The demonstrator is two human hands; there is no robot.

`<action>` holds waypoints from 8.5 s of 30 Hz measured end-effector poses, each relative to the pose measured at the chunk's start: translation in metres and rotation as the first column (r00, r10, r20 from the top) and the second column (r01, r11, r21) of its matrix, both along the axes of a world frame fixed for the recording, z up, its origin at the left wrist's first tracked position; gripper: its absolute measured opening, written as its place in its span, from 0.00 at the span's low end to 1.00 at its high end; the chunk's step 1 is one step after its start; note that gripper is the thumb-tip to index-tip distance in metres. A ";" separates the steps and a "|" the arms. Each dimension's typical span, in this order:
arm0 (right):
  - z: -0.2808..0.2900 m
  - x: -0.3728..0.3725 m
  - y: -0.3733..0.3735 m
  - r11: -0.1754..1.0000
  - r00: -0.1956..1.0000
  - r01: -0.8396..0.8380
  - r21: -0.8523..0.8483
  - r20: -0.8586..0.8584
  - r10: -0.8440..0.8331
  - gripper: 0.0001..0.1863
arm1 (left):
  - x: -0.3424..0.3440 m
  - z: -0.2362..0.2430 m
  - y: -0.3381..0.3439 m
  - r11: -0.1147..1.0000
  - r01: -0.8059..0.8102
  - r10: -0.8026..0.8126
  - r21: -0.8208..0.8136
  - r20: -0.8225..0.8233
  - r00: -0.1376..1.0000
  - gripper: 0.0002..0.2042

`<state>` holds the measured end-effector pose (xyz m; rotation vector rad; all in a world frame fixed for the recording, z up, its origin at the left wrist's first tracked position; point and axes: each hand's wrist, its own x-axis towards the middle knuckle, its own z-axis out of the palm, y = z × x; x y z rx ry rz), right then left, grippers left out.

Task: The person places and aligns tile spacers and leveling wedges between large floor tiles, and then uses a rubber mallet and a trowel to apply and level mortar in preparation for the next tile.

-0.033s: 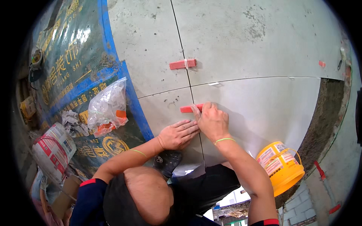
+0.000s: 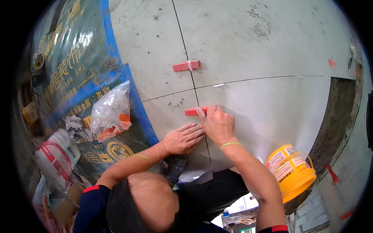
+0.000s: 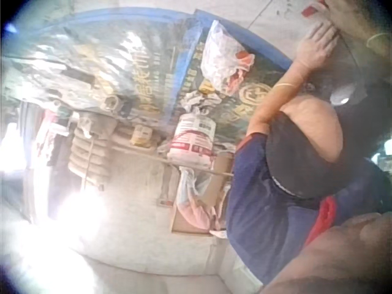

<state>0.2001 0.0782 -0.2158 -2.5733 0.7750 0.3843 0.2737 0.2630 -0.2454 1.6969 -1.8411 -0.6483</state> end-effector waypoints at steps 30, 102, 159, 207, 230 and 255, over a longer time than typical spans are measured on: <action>0.214 -0.454 -0.061 0.317 0.334 0.931 -0.179 0.078 -0.939 0.20 | 0.087 0.049 -0.095 0.538 -0.735 0.577 0.413 0.455 0.679 0.28; 0.127 -0.395 -0.095 0.709 0.701 0.633 0.310 -0.619 -0.355 0.16 | 0.085 0.041 -0.061 0.646 -0.762 0.762 -0.041 0.085 0.642 0.10; 0.023 -0.022 -0.030 0.234 0.472 0.591 0.772 -0.095 -0.876 0.18 | 0.007 0.064 -0.060 0.908 -0.322 0.381 0.268 -0.210 0.900 0.15; -0.027 -0.011 -0.085 0.987 0.805 -0.063 0.151 0.593 -0.039 0.34 | 0.082 0.030 -0.149 0.932 -0.293 0.329 0.213 -0.157 0.931 0.18; -0.038 -0.001 -0.096 0.981 0.769 -0.139 0.138 0.639 0.019 0.13 | 0.035 -0.004 -0.138 0.838 -0.527 0.531 -0.139 -0.010 0.847 0.28; 0.006 -0.161 -0.231 0.134 0.198 0.697 0.705 -0.009 -0.980 0.14 | 0.048 0.003 -0.343 0.994 -0.111 0.097 0.016 0.370 0.924 0.50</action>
